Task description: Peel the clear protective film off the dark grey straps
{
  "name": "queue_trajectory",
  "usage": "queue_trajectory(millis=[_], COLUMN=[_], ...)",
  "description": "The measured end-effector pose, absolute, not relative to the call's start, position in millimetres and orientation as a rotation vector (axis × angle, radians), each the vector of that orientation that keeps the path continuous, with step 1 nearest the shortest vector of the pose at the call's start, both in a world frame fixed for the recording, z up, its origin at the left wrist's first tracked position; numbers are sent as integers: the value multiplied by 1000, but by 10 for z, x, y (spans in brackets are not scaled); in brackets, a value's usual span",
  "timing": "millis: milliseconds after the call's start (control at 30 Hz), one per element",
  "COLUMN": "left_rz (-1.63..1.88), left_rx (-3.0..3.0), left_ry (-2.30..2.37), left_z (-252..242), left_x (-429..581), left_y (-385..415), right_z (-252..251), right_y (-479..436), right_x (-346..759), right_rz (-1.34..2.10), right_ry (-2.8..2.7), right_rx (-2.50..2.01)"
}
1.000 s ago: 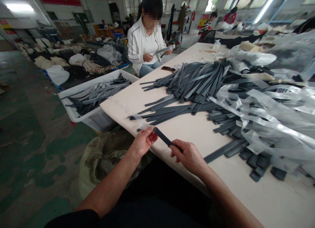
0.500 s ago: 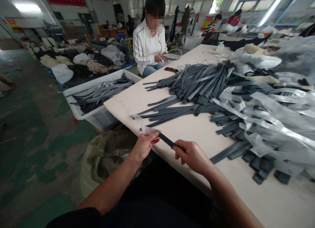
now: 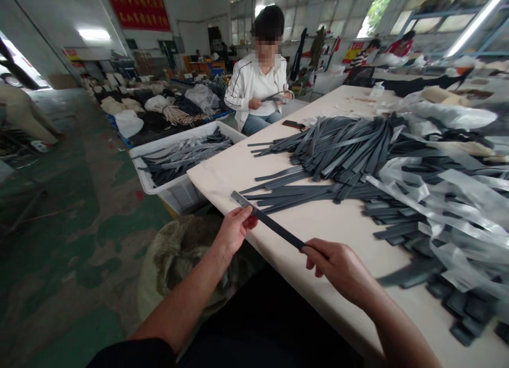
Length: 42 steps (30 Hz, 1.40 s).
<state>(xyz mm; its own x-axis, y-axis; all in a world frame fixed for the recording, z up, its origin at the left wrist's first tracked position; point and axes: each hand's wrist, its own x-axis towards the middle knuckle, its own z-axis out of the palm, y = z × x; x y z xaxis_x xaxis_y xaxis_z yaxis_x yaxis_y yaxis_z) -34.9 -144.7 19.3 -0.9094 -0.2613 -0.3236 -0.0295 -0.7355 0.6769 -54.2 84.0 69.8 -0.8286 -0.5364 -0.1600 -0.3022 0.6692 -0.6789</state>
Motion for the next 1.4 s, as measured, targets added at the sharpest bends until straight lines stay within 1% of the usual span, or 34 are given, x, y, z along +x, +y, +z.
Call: queue_trajectory(millis=[200, 300, 433, 533, 633, 700, 833, 933, 1033, 1133, 1267, 1400], left_rz=[-2883, -2834, -2782, -2911, -3051, -3043, -2921, -2954, -3046, -3028, -2890, -2990], left_rx=[497, 559, 630, 593, 584, 597, 612, 596, 574, 595, 641, 555], left_ry=[-1196, -1080, -1011, -1092, -1131, -1106, -1073, -1158, -1219, -1232, -1255, -1363], left_z=[154, 176, 205, 146, 81, 75, 121, 113, 74, 59, 77, 18], left_x=[-251, -302, -322, -229, -138, -140, -212, -177, -66, 1, -4, 68], left_y=[-1097, -1269, -1508, -1242, -920, -901, -1167, -1127, -862, -756, -937, -861], right_z=[763, 836, 827, 774, 752, 746, 659, 578, 559, 545, 390, 219], right_y=[526, 654, 1028, 987, 822, 852, 1204, 1247, 1022, 933, 1235, 1368], right_x=[-568, -476, -265, -194, -224, -215, -40, 43, -34, -93, 118, 343], right_rz=[-857, -809, -691, -642, -666, -646, -580, -617, -671, -765, -855, -992], right_ry=[2613, 2612, 2610, 2630, 2625, 2644, 2644, 2644, 2668, 2650, 2452, 2339], right_rx=[-735, -771, -696, -619, -572, -566, -561, -508, -478, -489, -466, -351])
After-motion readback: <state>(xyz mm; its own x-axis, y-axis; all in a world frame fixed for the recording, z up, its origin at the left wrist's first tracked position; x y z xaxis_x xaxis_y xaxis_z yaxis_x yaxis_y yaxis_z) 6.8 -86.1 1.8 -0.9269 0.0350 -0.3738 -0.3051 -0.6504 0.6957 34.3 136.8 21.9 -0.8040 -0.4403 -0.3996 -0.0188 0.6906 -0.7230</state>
